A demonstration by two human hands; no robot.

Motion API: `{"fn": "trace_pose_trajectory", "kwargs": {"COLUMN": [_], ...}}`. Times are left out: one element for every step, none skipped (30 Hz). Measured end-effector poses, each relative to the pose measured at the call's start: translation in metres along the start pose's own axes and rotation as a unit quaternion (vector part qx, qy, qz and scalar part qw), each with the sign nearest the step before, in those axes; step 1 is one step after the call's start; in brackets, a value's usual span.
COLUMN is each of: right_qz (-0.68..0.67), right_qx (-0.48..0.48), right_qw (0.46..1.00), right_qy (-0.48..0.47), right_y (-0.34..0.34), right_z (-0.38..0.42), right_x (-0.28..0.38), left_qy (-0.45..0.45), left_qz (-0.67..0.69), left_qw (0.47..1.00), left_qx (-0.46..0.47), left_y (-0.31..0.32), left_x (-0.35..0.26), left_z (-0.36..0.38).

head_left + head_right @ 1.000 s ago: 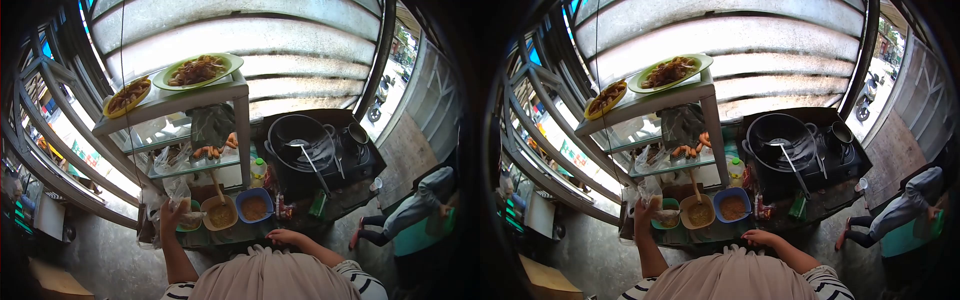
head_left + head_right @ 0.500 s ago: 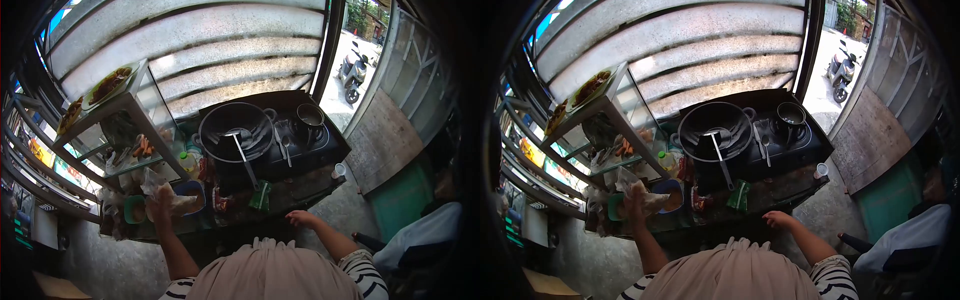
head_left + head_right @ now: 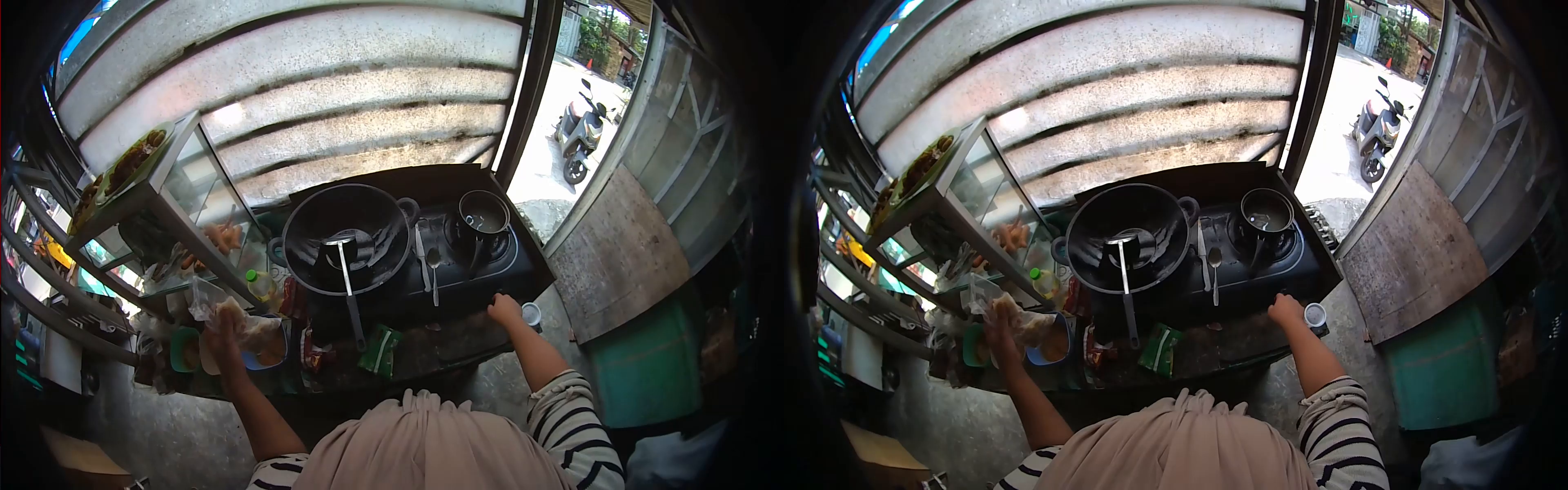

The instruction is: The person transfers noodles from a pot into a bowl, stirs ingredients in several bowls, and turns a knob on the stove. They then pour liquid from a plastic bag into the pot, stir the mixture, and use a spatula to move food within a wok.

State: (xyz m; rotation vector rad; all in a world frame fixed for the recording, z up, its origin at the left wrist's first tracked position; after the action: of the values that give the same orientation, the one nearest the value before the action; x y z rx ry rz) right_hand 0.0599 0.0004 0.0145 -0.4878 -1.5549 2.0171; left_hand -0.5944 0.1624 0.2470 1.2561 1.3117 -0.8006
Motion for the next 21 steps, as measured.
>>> {"fn": "trace_pose_trajectory", "kwargs": {"right_qz": [0.112, 0.113, 0.169, 0.227, 0.230, 0.216, 0.202, 0.217, 0.235, 0.245, 0.256, 0.253, 0.262, 0.258, 0.253, 0.258, 0.252, 0.245, 0.248, 0.238, 0.227], "right_qx": [-0.017, -0.019, -0.019, -0.019, -0.021, 0.010, 0.045, 0.032, 0.020, 0.009, 0.008, -0.025, -0.016, -0.017, -0.018, -0.014, -0.027, -0.039, -0.032, -0.054, -0.075], "right_qw": [0.993, 0.993, 0.985, 0.974, 0.973, 0.976, 0.978, 0.975, 0.969, 0.965, 0.960, 0.957, 0.953, 0.949, 0.945, 0.941, 0.937, 0.932, 0.928, 0.927, 0.925], "right_qy": [0.033, 0.031, 0.013, -0.007, -0.016, -0.017, -0.019, -0.042, -0.066, -0.092, -0.111, -0.140, -0.152, -0.179, -0.206, -0.218, -0.242, -0.265, -0.277, -0.286, -0.295], "right_y": [-0.025, -0.030, -0.032, -0.035, -0.038, -0.030, -0.018, -0.023, -0.029, -0.026, -0.035, -0.031, -0.029, -0.031, -0.033, -0.030, -0.029, -0.028, -0.023, -0.026, -0.028], "right_z": [0.005, -0.001, -0.005, -0.011, -0.020, -0.027, -0.029, -0.029, -0.032, -0.040, -0.037, -0.044, -0.044, -0.042, -0.040, -0.042, -0.041, -0.039, -0.039, -0.038, -0.037], "right_x": [0.000, -0.002, -0.003, -0.003, -0.006, -0.012, -0.018, -0.015, -0.013, -0.014, -0.010, -0.013, -0.018, -0.015, -0.012, -0.013, -0.011, -0.009, -0.010, -0.009, -0.007], "left_qy": [0.015, 0.028, 0.028, 0.041, 0.055, 0.055, 0.060, 0.063, 0.055, 0.054, 0.054, 0.046, 0.037, 0.028, 0.020, 0.000, -0.004, -0.013, -0.023, -0.026, -0.032], "left_qz": [-0.005, -0.013, -0.014, -0.038, -0.063, -0.069, -0.070, -0.071, -0.081, -0.067, -0.051, -0.008, -0.015, -0.009, -0.002, 0.003, -0.002, -0.010, -0.018, -0.035, -0.040], "left_qw": [1.000, 1.000, 0.999, 0.998, 0.996, 0.996, 0.995, 0.994, 0.993, 0.994, 0.994, 0.995, 0.994, 0.992, 0.990, 0.991, 0.989, 0.993, 0.995, 0.991, 0.989], "left_qx": [-0.003, -0.006, -0.010, -0.008, -0.008, -0.016, -0.033, -0.051, -0.061, -0.068, -0.078, -0.086, -0.101, -0.119, -0.137, -0.137, -0.150, -0.120, -0.091, -0.126, -0.139], "left_y": [0.006, 0.011, 0.015, 0.021, 0.027, 0.028, 0.025, 0.027, 0.029, 0.045, 0.054, 0.047, 0.046, 0.048, 0.050, 0.063, 0.059, 0.061, 0.064, 0.064, 0.066], "left_x": [0.001, 0.000, 0.000, -0.006, -0.013, -0.013, -0.011, -0.015, -0.017, -0.031, -0.037, -0.022, -0.014, -0.008, -0.002, -0.003, 0.004, 0.014, 0.021, 0.017, 0.014], "left_z": [-0.003, -0.002, 0.000, 0.004, 0.007, 0.011, 0.016, 0.029, 0.045, 0.068, 0.088, 0.101, 0.123, 0.144, 0.167, 0.192, 0.210, 0.225, 0.241, 0.261, 0.278]}}
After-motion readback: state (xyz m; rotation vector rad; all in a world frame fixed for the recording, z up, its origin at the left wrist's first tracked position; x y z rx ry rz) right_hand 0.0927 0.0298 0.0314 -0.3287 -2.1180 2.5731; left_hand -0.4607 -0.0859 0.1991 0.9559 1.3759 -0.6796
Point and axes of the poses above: each hand's wrist, its own z-axis away from the middle knuckle, its own y-axis out of the palm, x = y × z, the point moved 10 cm from there along -z, towards the middle knuckle, and after that the axes turned 8 degrees about z, right-handed, at the moved point
